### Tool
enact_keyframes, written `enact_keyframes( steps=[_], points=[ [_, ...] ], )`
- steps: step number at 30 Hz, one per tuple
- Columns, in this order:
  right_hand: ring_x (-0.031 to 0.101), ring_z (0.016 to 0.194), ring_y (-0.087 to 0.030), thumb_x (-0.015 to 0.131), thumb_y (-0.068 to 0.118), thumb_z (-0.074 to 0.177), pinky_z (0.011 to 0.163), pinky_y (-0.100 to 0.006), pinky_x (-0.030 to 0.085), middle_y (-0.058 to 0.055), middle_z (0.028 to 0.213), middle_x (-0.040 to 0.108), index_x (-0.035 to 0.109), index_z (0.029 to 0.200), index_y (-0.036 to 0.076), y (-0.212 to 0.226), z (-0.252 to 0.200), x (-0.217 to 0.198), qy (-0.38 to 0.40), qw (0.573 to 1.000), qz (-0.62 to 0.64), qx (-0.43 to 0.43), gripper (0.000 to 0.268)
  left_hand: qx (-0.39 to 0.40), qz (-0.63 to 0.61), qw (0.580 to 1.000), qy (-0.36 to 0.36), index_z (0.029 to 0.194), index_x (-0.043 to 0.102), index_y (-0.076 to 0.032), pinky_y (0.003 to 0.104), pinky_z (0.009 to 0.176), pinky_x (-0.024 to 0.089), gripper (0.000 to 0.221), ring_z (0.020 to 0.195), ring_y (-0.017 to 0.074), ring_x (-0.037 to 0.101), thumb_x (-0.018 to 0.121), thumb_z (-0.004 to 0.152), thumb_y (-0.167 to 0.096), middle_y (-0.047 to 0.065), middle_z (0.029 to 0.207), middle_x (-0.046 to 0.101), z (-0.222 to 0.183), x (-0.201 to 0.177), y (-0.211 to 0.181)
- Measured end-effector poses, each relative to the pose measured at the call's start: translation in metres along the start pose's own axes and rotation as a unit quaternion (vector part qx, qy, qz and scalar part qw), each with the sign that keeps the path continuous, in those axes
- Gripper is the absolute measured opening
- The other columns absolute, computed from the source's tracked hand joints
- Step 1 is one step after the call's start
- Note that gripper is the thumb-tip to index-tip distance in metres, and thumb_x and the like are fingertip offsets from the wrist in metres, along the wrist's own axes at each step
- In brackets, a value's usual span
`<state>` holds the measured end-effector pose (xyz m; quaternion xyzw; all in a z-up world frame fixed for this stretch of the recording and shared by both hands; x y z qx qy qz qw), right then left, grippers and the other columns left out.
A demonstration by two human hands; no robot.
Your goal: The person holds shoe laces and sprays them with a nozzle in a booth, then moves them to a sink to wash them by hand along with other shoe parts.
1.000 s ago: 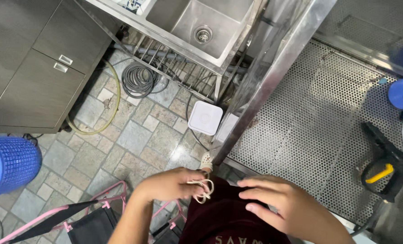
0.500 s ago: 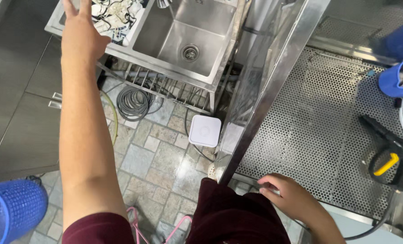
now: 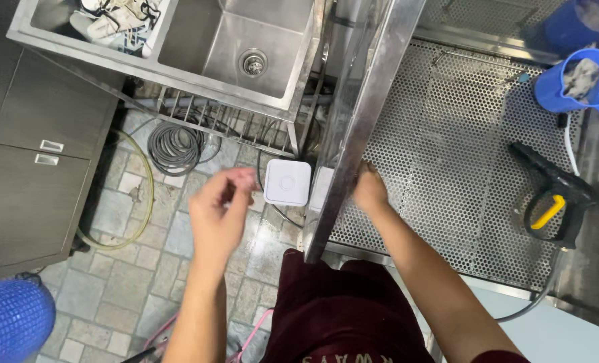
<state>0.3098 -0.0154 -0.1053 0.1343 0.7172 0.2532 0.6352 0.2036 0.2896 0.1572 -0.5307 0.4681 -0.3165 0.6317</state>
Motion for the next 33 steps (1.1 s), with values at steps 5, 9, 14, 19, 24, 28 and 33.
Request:
enact_keyframes(
  steps=[5, 9, 14, 19, 24, 28, 33],
  points=[
    [0.068, 0.091, -0.041, 0.073, 0.014, 0.091, 0.081, -0.049, 0.054, -0.018, 0.101, 0.069, 0.074, 0.095, 0.005, 0.012, -0.005, -0.033, -0.017, 1.000, 0.009, -0.008, 0.010, 0.146, 0.044, 0.988, 0.026, 0.104, 0.072, 0.000, 0.026, 0.066, 0.055, 0.011, 0.074, 0.0173, 0.071, 0.068, 0.094, -0.002, 0.011, 0.091, 0.074, -0.075, 0.051, -0.042],
    [0.068, 0.095, -0.034, 0.072, 0.009, 0.091, 0.084, -0.038, 0.054, -0.017, 0.108, 0.073, 0.076, 0.100, 0.003, 0.038, -0.022, -0.114, -0.111, 0.971, 0.132, -0.164, 0.013, 0.044, 0.028, 0.991, 0.120, 0.105, 0.076, -0.003, 0.031, 0.059, 0.055, 0.014, 0.070, 0.0224, 0.071, 0.072, 0.091, -0.006, 0.011, 0.085, 0.073, -0.098, 0.117, -0.041],
    [0.071, 0.098, -0.018, 0.061, 0.004, 0.105, 0.092, -0.032, 0.059, -0.012, 0.111, 0.075, 0.069, 0.108, -0.003, 0.032, -0.034, -0.203, 0.119, 0.823, 0.550, -0.077, 0.011, 0.226, 0.059, 0.972, 0.012, 0.135, 0.057, 0.004, 0.045, 0.110, 0.047, 0.043, 0.128, 0.0403, 0.060, 0.069, 0.096, -0.008, 0.023, 0.138, 0.063, -0.071, 0.196, -0.042],
    [0.072, 0.099, -0.020, 0.058, 0.002, 0.104, 0.092, -0.036, 0.060, -0.017, 0.116, 0.073, 0.068, 0.114, -0.008, 0.036, -0.049, -0.311, 0.149, 0.836, 0.513, -0.123, 0.017, 0.157, -0.137, 0.954, 0.214, 0.130, 0.065, -0.001, 0.036, 0.103, 0.054, 0.034, 0.118, 0.0261, 0.070, 0.070, 0.099, -0.014, 0.014, 0.126, 0.072, -0.056, 0.260, -0.045],
    [0.073, 0.098, -0.025, 0.059, -0.001, 0.104, 0.091, -0.039, 0.063, -0.021, 0.121, 0.066, 0.068, 0.117, -0.010, 0.024, -0.058, -0.382, 0.063, 0.872, 0.449, -0.184, 0.017, 0.108, -0.199, 0.931, 0.287, 0.123, 0.071, -0.002, 0.029, 0.087, 0.057, 0.027, 0.095, 0.0153, 0.071, 0.070, 0.099, -0.013, 0.008, 0.105, 0.075, -0.068, 0.292, -0.057],
    [0.073, 0.094, -0.025, 0.056, 0.000, 0.105, 0.089, -0.041, 0.066, -0.018, 0.110, 0.066, 0.066, 0.114, -0.006, 0.000, -0.057, -0.409, 0.004, 0.812, 0.559, -0.168, 0.015, 0.095, -0.173, 0.938, 0.284, 0.115, 0.074, -0.003, 0.027, 0.076, 0.055, 0.020, 0.083, 0.0122, 0.068, 0.071, 0.098, -0.013, 0.006, 0.095, 0.075, -0.066, 0.304, -0.049],
    [0.065, 0.067, -0.019, 0.057, -0.005, 0.111, 0.063, -0.031, 0.056, -0.016, 0.092, 0.068, 0.062, 0.123, -0.005, -0.063, -0.017, -0.435, -0.060, 0.820, 0.556, -0.124, 0.013, 0.010, 0.010, 0.956, 0.292, 0.101, 0.075, -0.004, 0.031, 0.066, 0.052, 0.018, 0.070, 0.0168, 0.066, 0.072, 0.095, -0.020, 0.008, 0.085, 0.075, -0.059, 0.303, 0.008]
  ],
)
Point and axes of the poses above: each hand's wrist, its own z-axis towards the middle knuckle, its own x-axis out of the palm, y = z × x, the point moved 3 cm from there along z, towards the middle knuckle
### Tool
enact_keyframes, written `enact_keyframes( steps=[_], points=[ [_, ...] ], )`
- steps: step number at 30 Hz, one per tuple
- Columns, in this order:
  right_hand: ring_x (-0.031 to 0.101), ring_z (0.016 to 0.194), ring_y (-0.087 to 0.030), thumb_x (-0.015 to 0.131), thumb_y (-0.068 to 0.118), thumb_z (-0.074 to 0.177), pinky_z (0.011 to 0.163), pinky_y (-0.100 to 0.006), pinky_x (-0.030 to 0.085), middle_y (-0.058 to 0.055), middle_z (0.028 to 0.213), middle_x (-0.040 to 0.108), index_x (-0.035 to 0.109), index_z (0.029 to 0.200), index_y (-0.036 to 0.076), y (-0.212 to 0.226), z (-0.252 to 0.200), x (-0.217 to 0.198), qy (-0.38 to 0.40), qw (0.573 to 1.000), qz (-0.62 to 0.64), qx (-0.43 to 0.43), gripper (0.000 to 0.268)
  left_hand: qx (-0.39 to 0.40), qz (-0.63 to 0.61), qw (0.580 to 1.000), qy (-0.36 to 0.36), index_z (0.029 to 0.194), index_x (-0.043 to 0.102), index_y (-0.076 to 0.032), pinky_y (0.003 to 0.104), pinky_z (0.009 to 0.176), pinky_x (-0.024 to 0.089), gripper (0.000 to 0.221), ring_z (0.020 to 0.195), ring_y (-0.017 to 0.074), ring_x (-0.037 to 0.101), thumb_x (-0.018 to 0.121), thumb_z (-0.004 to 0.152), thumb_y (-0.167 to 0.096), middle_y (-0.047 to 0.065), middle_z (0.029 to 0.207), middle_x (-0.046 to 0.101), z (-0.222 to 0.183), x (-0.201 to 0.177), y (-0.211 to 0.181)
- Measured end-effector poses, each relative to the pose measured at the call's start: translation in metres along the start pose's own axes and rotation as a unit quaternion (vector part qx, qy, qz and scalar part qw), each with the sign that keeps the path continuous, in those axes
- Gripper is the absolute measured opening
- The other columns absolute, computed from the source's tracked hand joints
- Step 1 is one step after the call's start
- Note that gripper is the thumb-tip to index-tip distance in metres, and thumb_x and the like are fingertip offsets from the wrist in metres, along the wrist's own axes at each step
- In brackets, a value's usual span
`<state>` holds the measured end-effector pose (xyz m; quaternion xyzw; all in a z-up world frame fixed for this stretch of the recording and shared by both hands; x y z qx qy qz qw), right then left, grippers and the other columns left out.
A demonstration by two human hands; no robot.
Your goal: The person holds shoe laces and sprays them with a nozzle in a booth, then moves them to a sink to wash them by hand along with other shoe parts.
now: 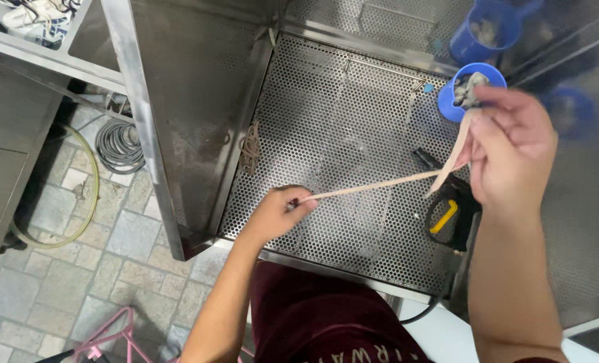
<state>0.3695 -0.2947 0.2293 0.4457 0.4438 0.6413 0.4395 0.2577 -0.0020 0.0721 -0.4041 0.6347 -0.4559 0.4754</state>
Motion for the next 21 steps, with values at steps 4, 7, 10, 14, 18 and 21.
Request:
enact_keyframes(
  steps=[4, 7, 10, 14, 18, 21],
  points=[
    [0.064, 0.067, -0.019, 0.056, -0.006, 0.106, 0.059, -0.034, 0.055, -0.014, 0.094, 0.069, 0.058, 0.119, 0.001, -0.062, 0.068, -0.057, -0.003, 0.996, -0.036, 0.076, 0.015, -0.077, 0.113, 0.990, -0.044, 0.101, 0.072, -0.005, 0.039, 0.070, 0.054, 0.022, 0.073, 0.0274, 0.068, 0.071, 0.094, -0.025, 0.012, 0.088, 0.072, -0.003, 0.004, 0.060],
    [0.067, 0.074, -0.022, 0.056, -0.003, 0.109, 0.067, -0.039, 0.059, -0.015, 0.097, 0.067, 0.058, 0.118, 0.000, -0.134, 0.116, -0.093, -0.002, 0.990, 0.002, 0.144, 0.010, -0.074, 0.165, 0.979, -0.093, 0.100, 0.069, -0.005, 0.044, 0.072, 0.054, 0.022, 0.078, 0.0324, 0.070, 0.071, 0.095, -0.026, 0.014, 0.090, 0.072, -0.013, 0.015, 0.084],
    [0.073, 0.085, -0.027, 0.056, -0.002, 0.103, 0.077, -0.044, 0.064, -0.015, 0.100, 0.068, 0.060, 0.115, -0.001, -0.200, 0.162, -0.122, -0.043, 0.983, 0.026, 0.178, 0.013, -0.145, 0.163, 0.969, -0.113, 0.108, 0.069, -0.008, 0.046, 0.073, 0.055, 0.023, 0.079, 0.0349, 0.071, 0.070, 0.094, -0.027, 0.015, 0.088, 0.074, -0.016, 0.019, 0.094],
    [0.076, 0.100, -0.033, 0.059, -0.005, 0.098, 0.088, -0.045, 0.066, -0.018, 0.107, 0.071, 0.061, 0.118, -0.003, -0.279, 0.212, -0.161, -0.087, 0.973, 0.064, 0.202, 0.020, -0.135, 0.056, 0.976, -0.159, 0.116, 0.064, -0.005, 0.040, 0.072, 0.057, 0.035, 0.081, 0.0269, 0.073, 0.076, 0.089, -0.023, 0.016, 0.092, 0.074, -0.007, 0.021, 0.095],
    [0.073, 0.106, -0.030, 0.065, -0.010, 0.097, 0.095, -0.041, 0.063, -0.015, 0.113, 0.072, 0.067, 0.122, -0.005, -0.342, 0.239, -0.180, -0.048, 0.991, -0.047, 0.120, 0.025, -0.219, -0.052, 0.966, -0.128, 0.106, 0.071, -0.005, 0.033, 0.065, 0.055, 0.020, 0.068, 0.0147, 0.066, 0.072, 0.093, -0.020, 0.009, 0.080, 0.073, 0.002, 0.030, 0.104],
    [0.073, 0.106, -0.024, 0.068, -0.007, 0.086, 0.095, -0.033, 0.058, -0.014, 0.114, 0.076, 0.074, 0.121, -0.001, -0.368, 0.241, -0.185, 0.023, 0.942, -0.333, 0.039, 0.036, -0.139, -0.092, 0.971, -0.170, 0.105, 0.071, -0.005, 0.028, 0.067, 0.054, 0.016, 0.073, 0.0089, 0.065, 0.072, 0.091, -0.013, 0.002, 0.083, 0.073, 0.009, 0.037, 0.110]
  ],
)
Point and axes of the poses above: each hand's wrist, its own z-axis towards the middle knuckle, its own x-axis out of the palm, y = z × x, the point moved 3 cm from there along z, towards the middle knuckle
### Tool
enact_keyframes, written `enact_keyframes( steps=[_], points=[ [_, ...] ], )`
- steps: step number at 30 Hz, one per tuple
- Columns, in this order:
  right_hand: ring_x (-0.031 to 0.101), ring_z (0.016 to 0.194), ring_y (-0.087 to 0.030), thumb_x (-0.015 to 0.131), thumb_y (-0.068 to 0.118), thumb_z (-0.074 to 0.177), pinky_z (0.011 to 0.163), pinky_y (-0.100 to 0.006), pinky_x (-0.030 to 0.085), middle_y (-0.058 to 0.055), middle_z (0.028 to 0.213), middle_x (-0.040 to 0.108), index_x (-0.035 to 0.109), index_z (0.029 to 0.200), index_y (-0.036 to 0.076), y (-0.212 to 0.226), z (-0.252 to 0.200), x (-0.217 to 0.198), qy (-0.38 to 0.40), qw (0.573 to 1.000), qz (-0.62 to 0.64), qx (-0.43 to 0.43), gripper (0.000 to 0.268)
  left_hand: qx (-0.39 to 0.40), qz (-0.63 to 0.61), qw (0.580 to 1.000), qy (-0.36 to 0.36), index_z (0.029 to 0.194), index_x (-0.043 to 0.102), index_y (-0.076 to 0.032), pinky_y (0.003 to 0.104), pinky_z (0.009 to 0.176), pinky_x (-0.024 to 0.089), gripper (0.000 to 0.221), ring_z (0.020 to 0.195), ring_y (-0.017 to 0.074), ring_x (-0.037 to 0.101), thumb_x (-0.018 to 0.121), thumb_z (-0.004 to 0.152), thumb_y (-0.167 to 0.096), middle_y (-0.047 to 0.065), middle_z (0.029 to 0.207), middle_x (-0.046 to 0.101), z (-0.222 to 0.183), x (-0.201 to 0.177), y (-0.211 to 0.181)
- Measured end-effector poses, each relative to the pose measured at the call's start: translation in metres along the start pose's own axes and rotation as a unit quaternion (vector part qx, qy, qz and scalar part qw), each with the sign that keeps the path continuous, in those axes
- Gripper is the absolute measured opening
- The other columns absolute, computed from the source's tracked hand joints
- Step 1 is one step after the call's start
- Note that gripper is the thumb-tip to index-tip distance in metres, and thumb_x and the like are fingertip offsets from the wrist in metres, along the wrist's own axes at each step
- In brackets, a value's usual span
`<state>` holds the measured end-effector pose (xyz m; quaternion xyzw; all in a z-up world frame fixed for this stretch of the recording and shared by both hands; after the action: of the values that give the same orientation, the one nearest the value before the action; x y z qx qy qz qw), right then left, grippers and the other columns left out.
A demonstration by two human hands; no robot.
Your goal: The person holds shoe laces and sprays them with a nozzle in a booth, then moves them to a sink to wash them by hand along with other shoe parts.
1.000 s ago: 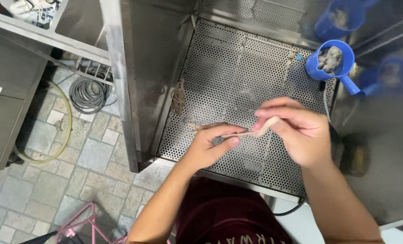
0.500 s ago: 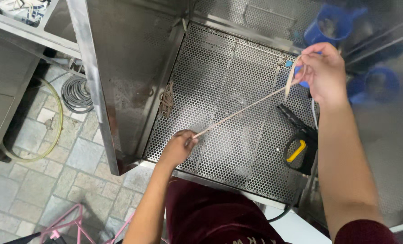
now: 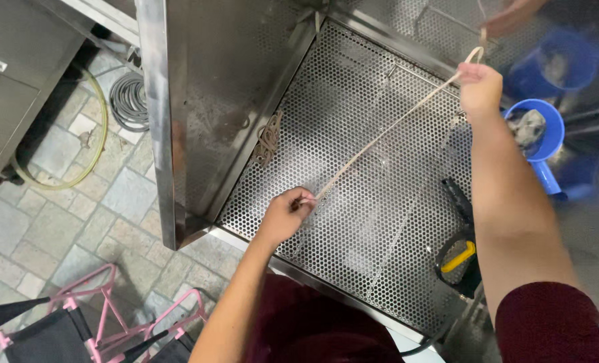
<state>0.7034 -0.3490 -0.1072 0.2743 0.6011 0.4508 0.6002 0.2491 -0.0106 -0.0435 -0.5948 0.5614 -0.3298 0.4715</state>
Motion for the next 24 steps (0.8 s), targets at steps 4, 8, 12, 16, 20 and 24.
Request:
enact_keyframes(
  steps=[4, 8, 12, 16, 20, 24],
  points=[
    [0.071, 0.096, -0.029, 0.074, -0.002, 0.073, 0.087, -0.037, 0.055, -0.019, 0.104, 0.074, 0.078, 0.114, 0.001, -0.023, -0.018, 0.005, 0.075, 0.925, -0.360, -0.093, 0.041, -0.043, -0.110, 0.993, 0.028, 0.104, 0.070, -0.006, 0.028, 0.068, 0.053, 0.012, 0.075, 0.0100, 0.063, 0.069, 0.093, -0.010, -0.001, 0.085, 0.069, 0.006, 0.004, 0.012],
    [0.071, 0.089, -0.029, 0.081, 0.007, 0.073, 0.081, -0.039, 0.055, -0.017, 0.097, 0.073, 0.075, 0.105, 0.002, -0.031, -0.022, 0.010, 0.092, 0.914, -0.392, -0.039, 0.033, 0.036, -0.127, 0.991, 0.036, 0.103, 0.070, -0.006, 0.025, 0.083, 0.052, 0.007, 0.089, 0.0080, 0.063, 0.068, 0.096, -0.010, -0.002, 0.095, 0.069, 0.008, 0.002, 0.012],
    [0.070, 0.082, -0.029, 0.088, 0.015, 0.073, 0.076, -0.041, 0.054, -0.016, 0.090, 0.072, 0.072, 0.097, 0.002, -0.031, -0.025, 0.010, 0.093, 0.929, -0.358, -0.011, 0.032, -0.001, -0.233, 0.969, 0.078, 0.101, 0.067, -0.003, 0.027, 0.083, 0.051, 0.012, 0.087, 0.0099, 0.064, 0.062, 0.103, -0.013, 0.001, 0.091, 0.071, 0.010, -0.001, 0.015],
    [0.070, 0.075, -0.029, 0.095, 0.023, 0.073, 0.070, -0.044, 0.054, -0.014, 0.082, 0.071, 0.069, 0.089, 0.003, -0.024, -0.028, 0.010, 0.080, 0.941, -0.327, 0.037, 0.037, -0.024, -0.312, 0.945, 0.096, 0.106, 0.067, -0.001, 0.029, 0.081, 0.054, 0.018, 0.082, 0.0130, 0.068, 0.057, 0.106, -0.015, 0.004, 0.087, 0.072, 0.004, -0.004, 0.009],
    [0.071, 0.078, -0.033, 0.093, 0.023, 0.086, 0.073, -0.046, 0.054, -0.019, 0.084, 0.071, 0.075, 0.093, 0.002, -0.027, -0.026, 0.011, 0.052, 0.941, -0.332, 0.049, 0.029, -0.054, -0.308, 0.948, 0.060, 0.110, 0.068, 0.002, 0.032, 0.076, 0.059, 0.021, 0.080, 0.0157, 0.073, 0.056, 0.105, -0.015, 0.008, 0.089, 0.074, 0.001, -0.004, 0.008],
    [0.072, 0.085, -0.039, 0.083, 0.016, 0.086, 0.078, -0.047, 0.055, -0.023, 0.092, 0.073, 0.079, 0.104, 0.006, -0.034, -0.016, 0.010, 0.077, 0.909, -0.409, 0.011, 0.021, -0.046, -0.282, 0.958, 0.026, 0.112, 0.067, 0.005, 0.033, 0.077, 0.061, 0.026, 0.084, 0.0192, 0.075, 0.054, 0.107, -0.017, 0.012, 0.094, 0.076, -0.005, -0.007, 0.008]
  ],
)
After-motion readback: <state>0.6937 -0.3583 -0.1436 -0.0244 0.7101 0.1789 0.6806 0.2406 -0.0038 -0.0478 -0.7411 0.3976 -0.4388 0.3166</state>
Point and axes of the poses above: each hand's wrist, its own z-axis towards the middle knuckle, its own x-axis out of the palm, y = z × x, the point moved 3 cm from there along z, towards the middle knuckle
